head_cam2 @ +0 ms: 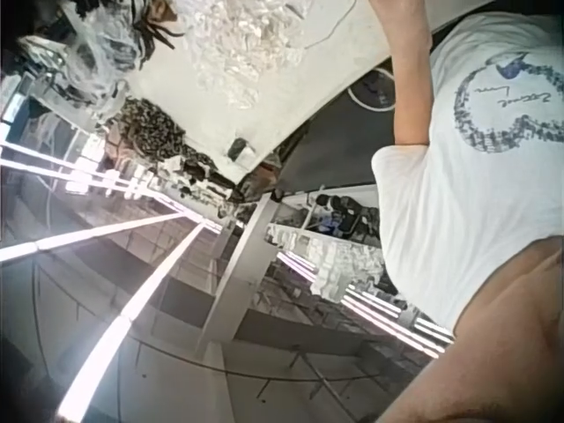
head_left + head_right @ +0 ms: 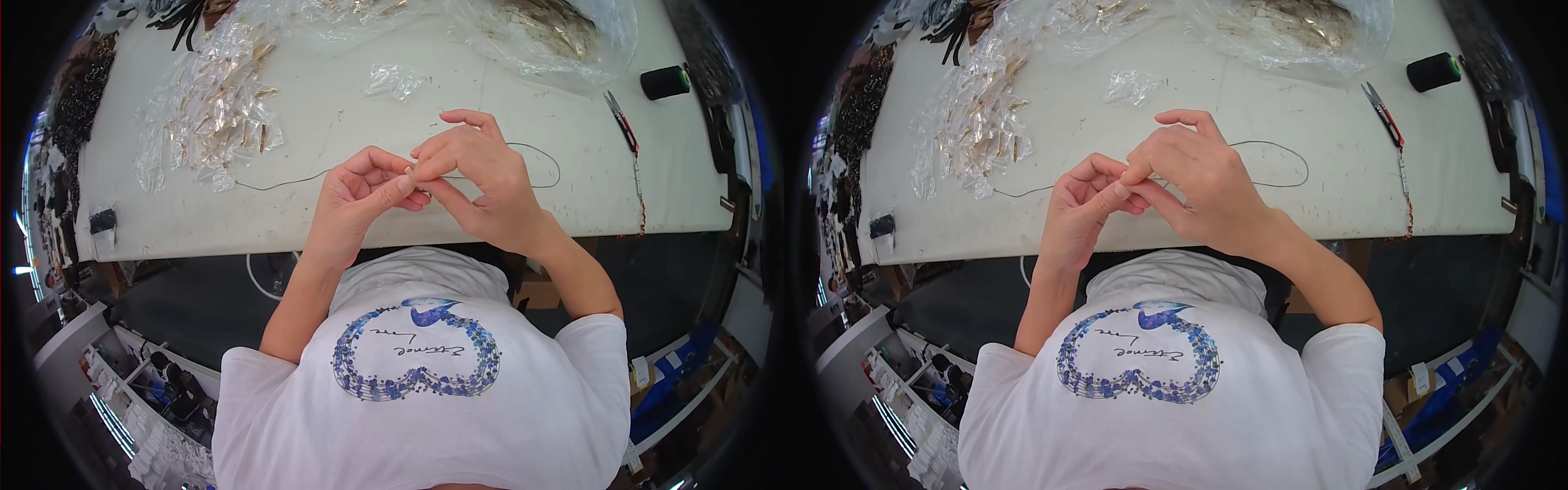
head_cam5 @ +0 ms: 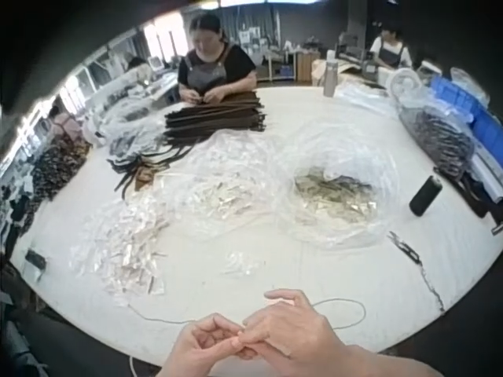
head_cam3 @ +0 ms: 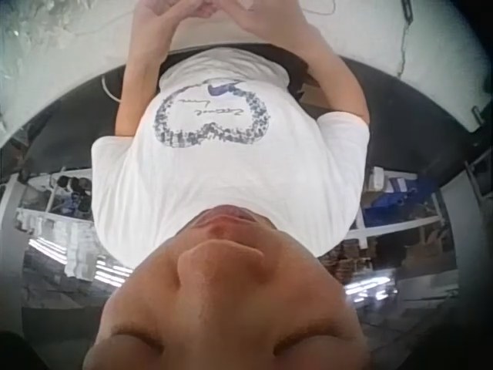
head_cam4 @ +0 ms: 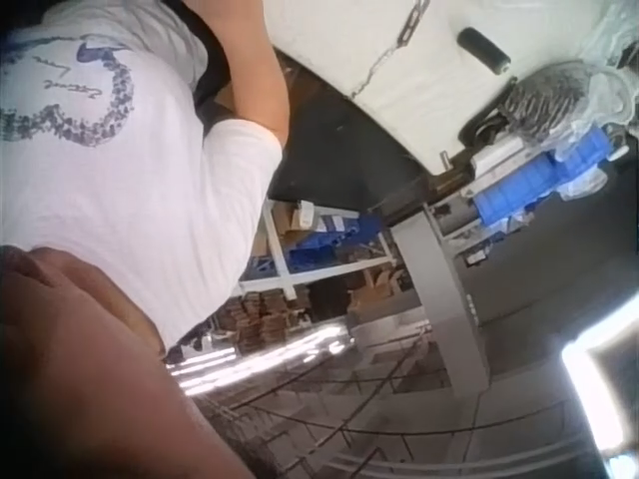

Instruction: Assembling small leather and metal accessory parts using a needle and thread.

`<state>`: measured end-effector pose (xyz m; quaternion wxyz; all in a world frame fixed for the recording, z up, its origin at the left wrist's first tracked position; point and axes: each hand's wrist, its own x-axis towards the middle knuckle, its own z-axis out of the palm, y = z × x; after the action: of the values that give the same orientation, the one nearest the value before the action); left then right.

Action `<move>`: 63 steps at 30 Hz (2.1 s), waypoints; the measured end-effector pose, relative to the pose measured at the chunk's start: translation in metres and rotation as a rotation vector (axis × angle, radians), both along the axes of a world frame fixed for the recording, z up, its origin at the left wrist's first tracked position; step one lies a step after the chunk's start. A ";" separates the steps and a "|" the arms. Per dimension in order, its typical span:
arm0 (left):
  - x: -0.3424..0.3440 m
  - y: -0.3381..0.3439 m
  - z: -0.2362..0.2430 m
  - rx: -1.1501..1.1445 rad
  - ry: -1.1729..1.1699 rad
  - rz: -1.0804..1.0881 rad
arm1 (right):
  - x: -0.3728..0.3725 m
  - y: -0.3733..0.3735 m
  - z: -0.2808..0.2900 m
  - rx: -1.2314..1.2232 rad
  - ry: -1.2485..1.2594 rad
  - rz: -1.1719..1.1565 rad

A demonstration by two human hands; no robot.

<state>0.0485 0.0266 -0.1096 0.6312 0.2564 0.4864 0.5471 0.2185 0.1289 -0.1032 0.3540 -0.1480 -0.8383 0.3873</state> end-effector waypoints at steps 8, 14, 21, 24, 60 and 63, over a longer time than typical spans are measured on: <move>0.016 -0.003 0.004 0.211 0.502 0.033 | 0.011 0.002 0.009 -0.185 0.040 -0.060; 0.002 0.005 0.005 0.109 0.190 0.085 | 0.008 0.008 0.028 -0.403 0.138 0.078; -0.013 0.004 0.008 0.049 0.151 0.070 | 0.011 0.021 0.043 -1.148 0.771 0.226; -0.027 0.004 0.016 0.093 0.153 0.133 | 0.040 0.031 0.057 -1.000 0.868 0.096; -0.073 0.023 0.024 0.319 -0.008 0.517 | 0.329 0.007 -0.019 -0.111 0.581 -1.839; -0.076 0.023 0.027 0.335 -0.053 0.537 | 0.377 0.008 -0.040 -0.064 0.526 -1.940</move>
<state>-0.0274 0.0493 -0.0829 0.4256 0.2047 0.4233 0.7731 0.5957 0.1370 -0.1431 0.6865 -0.6860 -0.2398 -0.0258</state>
